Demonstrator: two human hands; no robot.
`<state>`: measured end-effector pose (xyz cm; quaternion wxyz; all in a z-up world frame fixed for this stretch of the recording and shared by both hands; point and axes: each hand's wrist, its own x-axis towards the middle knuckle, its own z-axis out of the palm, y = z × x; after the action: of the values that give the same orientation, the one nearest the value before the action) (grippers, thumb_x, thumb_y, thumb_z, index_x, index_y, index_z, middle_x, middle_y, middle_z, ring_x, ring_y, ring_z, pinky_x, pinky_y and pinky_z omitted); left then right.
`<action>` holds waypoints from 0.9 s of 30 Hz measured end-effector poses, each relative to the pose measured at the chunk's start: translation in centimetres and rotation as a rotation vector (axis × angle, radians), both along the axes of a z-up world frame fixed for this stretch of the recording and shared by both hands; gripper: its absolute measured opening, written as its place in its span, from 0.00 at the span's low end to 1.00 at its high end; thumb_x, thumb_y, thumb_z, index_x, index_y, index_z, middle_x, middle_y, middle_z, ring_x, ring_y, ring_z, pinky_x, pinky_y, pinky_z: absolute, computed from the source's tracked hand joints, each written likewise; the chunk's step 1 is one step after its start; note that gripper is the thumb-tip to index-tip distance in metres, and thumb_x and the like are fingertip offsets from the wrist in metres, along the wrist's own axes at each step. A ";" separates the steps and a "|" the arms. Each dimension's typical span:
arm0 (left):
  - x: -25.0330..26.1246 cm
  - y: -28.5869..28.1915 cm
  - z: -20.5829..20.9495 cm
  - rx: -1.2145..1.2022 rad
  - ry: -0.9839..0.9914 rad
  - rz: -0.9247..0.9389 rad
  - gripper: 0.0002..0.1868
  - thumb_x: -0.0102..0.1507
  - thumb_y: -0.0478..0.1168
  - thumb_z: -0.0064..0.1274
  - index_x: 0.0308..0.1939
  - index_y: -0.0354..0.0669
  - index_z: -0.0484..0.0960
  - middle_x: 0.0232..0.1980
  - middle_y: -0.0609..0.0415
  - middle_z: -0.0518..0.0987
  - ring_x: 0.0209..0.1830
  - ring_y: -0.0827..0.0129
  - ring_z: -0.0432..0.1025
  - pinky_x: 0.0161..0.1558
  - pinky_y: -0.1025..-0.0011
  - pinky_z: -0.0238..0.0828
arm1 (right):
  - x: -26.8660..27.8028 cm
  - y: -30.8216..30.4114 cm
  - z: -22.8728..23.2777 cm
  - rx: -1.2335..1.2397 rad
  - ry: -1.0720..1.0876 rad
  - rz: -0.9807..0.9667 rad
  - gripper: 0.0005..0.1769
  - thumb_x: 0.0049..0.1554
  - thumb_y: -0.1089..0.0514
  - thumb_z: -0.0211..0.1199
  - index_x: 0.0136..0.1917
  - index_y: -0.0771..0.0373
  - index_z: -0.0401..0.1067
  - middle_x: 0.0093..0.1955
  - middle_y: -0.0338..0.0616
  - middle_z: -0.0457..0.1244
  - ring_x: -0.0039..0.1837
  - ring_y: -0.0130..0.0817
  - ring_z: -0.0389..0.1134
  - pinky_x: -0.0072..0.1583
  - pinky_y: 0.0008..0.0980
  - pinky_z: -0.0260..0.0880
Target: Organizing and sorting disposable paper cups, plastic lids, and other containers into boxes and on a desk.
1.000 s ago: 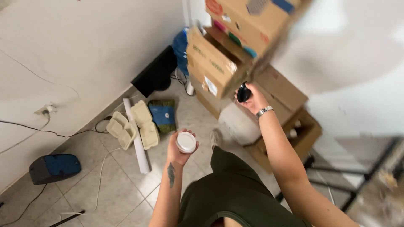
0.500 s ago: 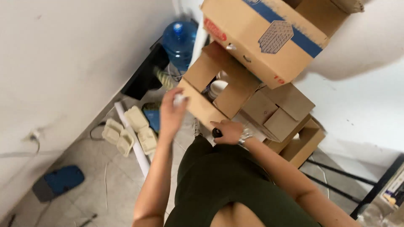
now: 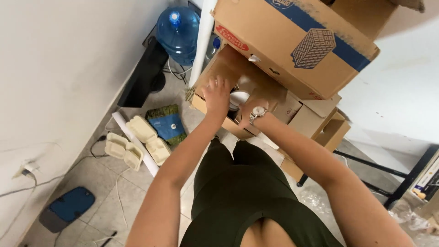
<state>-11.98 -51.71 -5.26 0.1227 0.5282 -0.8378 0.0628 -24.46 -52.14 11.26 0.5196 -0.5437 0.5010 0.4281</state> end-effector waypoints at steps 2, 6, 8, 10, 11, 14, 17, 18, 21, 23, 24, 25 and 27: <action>0.9 -0.4 1.1 0.083 -0.006 0.016 0.12 0.56 0.40 0.59 0.44 0.48 0.81 0.44 0.49 0.73 0.46 0.48 0.66 0.33 0.53 0.62 | -3.2 5.6 -14.7 -0.310 0.035 0.109 0.62 0.41 0.19 0.65 0.81 0.43 0.50 0.72 0.50 0.58 0.70 0.49 0.62 0.66 0.50 0.64; 4.0 -2.1 1.5 0.472 -0.072 0.132 0.27 0.51 0.51 0.67 0.53 0.56 0.78 0.55 0.55 0.72 0.60 0.55 0.63 0.45 0.49 0.66 | -3.1 9.3 -8.1 -0.694 0.114 0.174 0.43 0.41 0.16 0.56 0.64 0.34 0.70 0.49 0.40 0.70 0.53 0.45 0.75 0.48 0.45 0.75; 6.2 -2.3 3.8 0.460 0.006 0.155 0.26 0.52 0.50 0.65 0.53 0.57 0.78 0.56 0.55 0.72 0.60 0.55 0.64 0.46 0.49 0.68 | -3.9 11.4 -7.5 -0.710 0.127 0.214 0.42 0.43 0.15 0.52 0.63 0.34 0.67 0.51 0.39 0.69 0.54 0.44 0.74 0.48 0.43 0.74; 7.8 -2.7 4.9 0.459 0.075 0.175 0.24 0.53 0.50 0.63 0.53 0.58 0.79 0.56 0.56 0.71 0.60 0.55 0.65 0.46 0.50 0.70 | -4.5 13.1 -5.6 -0.713 0.134 0.247 0.41 0.45 0.15 0.47 0.63 0.34 0.64 0.52 0.38 0.67 0.55 0.43 0.74 0.48 0.41 0.74; 8.4 -3.1 4.7 0.381 0.105 0.205 0.23 0.53 0.50 0.64 0.52 0.59 0.79 0.54 0.56 0.71 0.57 0.55 0.66 0.44 0.51 0.72 | -4.5 13.6 -4.2 -0.687 0.112 0.196 0.40 0.49 0.19 0.48 0.67 0.38 0.62 0.54 0.43 0.67 0.55 0.46 0.74 0.49 0.44 0.74; 10.0 -4.3 9.0 0.405 0.146 0.327 0.23 0.57 0.48 0.65 0.54 0.56 0.77 0.56 0.54 0.71 0.57 0.55 0.67 0.48 0.52 0.73 | -4.7 14.5 -0.3 -0.573 0.094 0.067 0.41 0.52 0.27 0.52 0.74 0.41 0.56 0.60 0.48 0.65 0.59 0.50 0.71 0.52 0.50 0.73; 12.3 -5.7 7.0 0.304 0.134 0.402 0.25 0.57 0.48 0.69 0.54 0.51 0.77 0.56 0.51 0.71 0.56 0.54 0.67 0.47 0.52 0.74 | -5.7 15.1 1.7 -0.456 0.075 -0.078 0.45 0.51 0.31 0.53 0.79 0.37 0.50 0.70 0.42 0.61 0.66 0.48 0.66 0.59 0.52 0.69; 13.3 -5.9 4.9 0.105 0.106 0.386 0.27 0.54 0.48 0.73 0.52 0.51 0.77 0.52 0.52 0.70 0.52 0.53 0.66 0.39 0.51 0.75 | -6.1 15.4 2.1 -0.421 0.051 -0.141 0.46 0.50 0.31 0.51 0.80 0.34 0.47 0.74 0.36 0.59 0.69 0.45 0.64 0.62 0.51 0.67; 14.3 -6.0 0.7 -0.010 -0.044 0.437 0.30 0.53 0.55 0.75 0.50 0.54 0.74 0.52 0.56 0.67 0.52 0.58 0.64 0.36 0.58 0.73 | -9.5 16.8 0.2 -0.234 -0.134 -0.398 0.49 0.51 0.28 0.47 0.82 0.37 0.43 0.86 0.36 0.42 0.78 0.45 0.57 0.73 0.46 0.55; 14.2 -5.4 0.0 0.028 -0.055 0.464 0.30 0.54 0.55 0.74 0.51 0.54 0.74 0.53 0.55 0.67 0.53 0.58 0.63 0.39 0.57 0.72 | -10.5 16.8 1.1 -0.189 -0.161 -0.561 0.46 0.52 0.30 0.47 0.81 0.39 0.48 0.84 0.35 0.46 0.80 0.40 0.54 0.75 0.42 0.51; 14.0 -5.2 -0.4 0.062 -0.065 0.486 0.30 0.55 0.55 0.73 0.53 0.54 0.74 0.54 0.55 0.67 0.54 0.58 0.63 0.42 0.57 0.72 | -11.0 16.7 1.5 -0.148 -0.189 -0.728 0.44 0.53 0.31 0.47 0.81 0.41 0.54 0.83 0.34 0.51 0.82 0.35 0.51 0.77 0.39 0.47; 14.0 -4.5 -0.3 0.066 -0.065 0.488 0.30 0.55 0.55 0.73 0.53 0.54 0.74 0.54 0.55 0.67 0.54 0.58 0.63 0.42 0.57 0.72 | -11.2 17.0 1.3 -0.144 -0.186 -0.726 0.44 0.53 0.31 0.47 0.81 0.41 0.54 0.83 0.34 0.51 0.82 0.35 0.51 0.77 0.39 0.47; 13.8 -3.3 0.0 0.030 0.298 0.497 0.25 0.58 0.39 0.66 0.56 0.48 0.74 0.58 0.50 0.70 0.56 0.49 0.66 0.42 0.49 0.72 | -11.6 17.4 1.0 -0.150 -0.249 -0.950 0.41 0.55 0.37 0.43 0.79 0.51 0.59 0.81 0.38 0.55 0.80 0.34 0.54 0.77 0.38 0.52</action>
<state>1.87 -54.99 -5.24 0.2173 0.7226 -0.6563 0.0001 -36.10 -34.73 12.25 0.6728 -0.3384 0.6568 0.0386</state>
